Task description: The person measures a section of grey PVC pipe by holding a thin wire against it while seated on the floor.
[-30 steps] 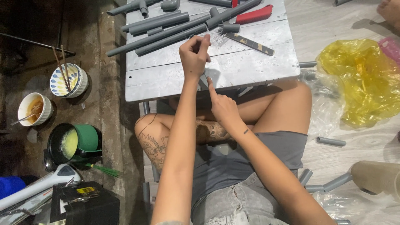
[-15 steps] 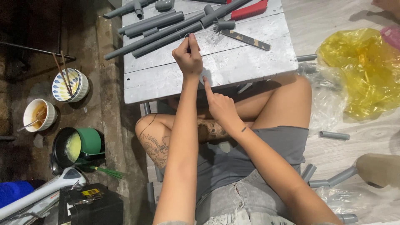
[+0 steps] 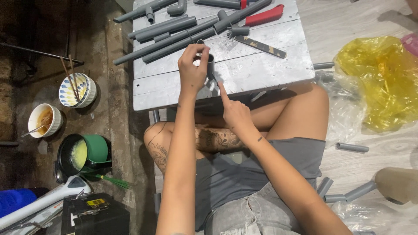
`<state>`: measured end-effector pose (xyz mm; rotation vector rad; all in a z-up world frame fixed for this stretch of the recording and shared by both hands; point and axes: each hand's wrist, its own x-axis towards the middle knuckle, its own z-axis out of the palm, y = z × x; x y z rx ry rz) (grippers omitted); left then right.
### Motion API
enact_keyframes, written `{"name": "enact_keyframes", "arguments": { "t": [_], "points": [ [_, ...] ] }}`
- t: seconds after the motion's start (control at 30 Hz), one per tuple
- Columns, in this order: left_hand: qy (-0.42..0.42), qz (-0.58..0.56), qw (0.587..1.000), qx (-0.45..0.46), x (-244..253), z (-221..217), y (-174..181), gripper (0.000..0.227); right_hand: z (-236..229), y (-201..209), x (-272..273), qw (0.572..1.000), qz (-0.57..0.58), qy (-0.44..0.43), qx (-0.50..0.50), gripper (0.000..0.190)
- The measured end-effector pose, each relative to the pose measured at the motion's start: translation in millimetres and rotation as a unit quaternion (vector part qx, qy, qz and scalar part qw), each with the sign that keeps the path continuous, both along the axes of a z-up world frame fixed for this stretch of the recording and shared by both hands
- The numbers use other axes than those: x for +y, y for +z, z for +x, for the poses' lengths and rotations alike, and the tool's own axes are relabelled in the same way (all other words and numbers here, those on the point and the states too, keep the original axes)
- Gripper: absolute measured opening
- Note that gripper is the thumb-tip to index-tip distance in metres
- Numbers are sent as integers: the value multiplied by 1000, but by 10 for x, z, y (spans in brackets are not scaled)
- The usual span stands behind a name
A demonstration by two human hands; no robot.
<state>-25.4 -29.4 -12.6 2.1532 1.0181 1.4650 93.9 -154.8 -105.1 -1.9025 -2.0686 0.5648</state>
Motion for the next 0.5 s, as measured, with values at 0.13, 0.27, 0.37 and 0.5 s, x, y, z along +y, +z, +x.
{"name": "enact_keyframes", "arguments": {
  "t": [0.13, 0.27, 0.37, 0.5],
  "points": [
    [32, 50, 996, 65, -203, -102, 149, 5, 10, 333, -136, 999, 29, -2, 37, 77],
    [75, 144, 971, 173, -236, -182, 118, 4, -10, 348, -139, 999, 30, -3, 27, 77],
    [94, 171, 948, 251, -268, -198, 122, 6, -22, 372, -158, 999, 25, -2, 20, 77],
    [143, 155, 916, 340, -305, -172, 168, 20, -57, 433, -156, 1000, 13, -2, 8, 76]
  ]
}}
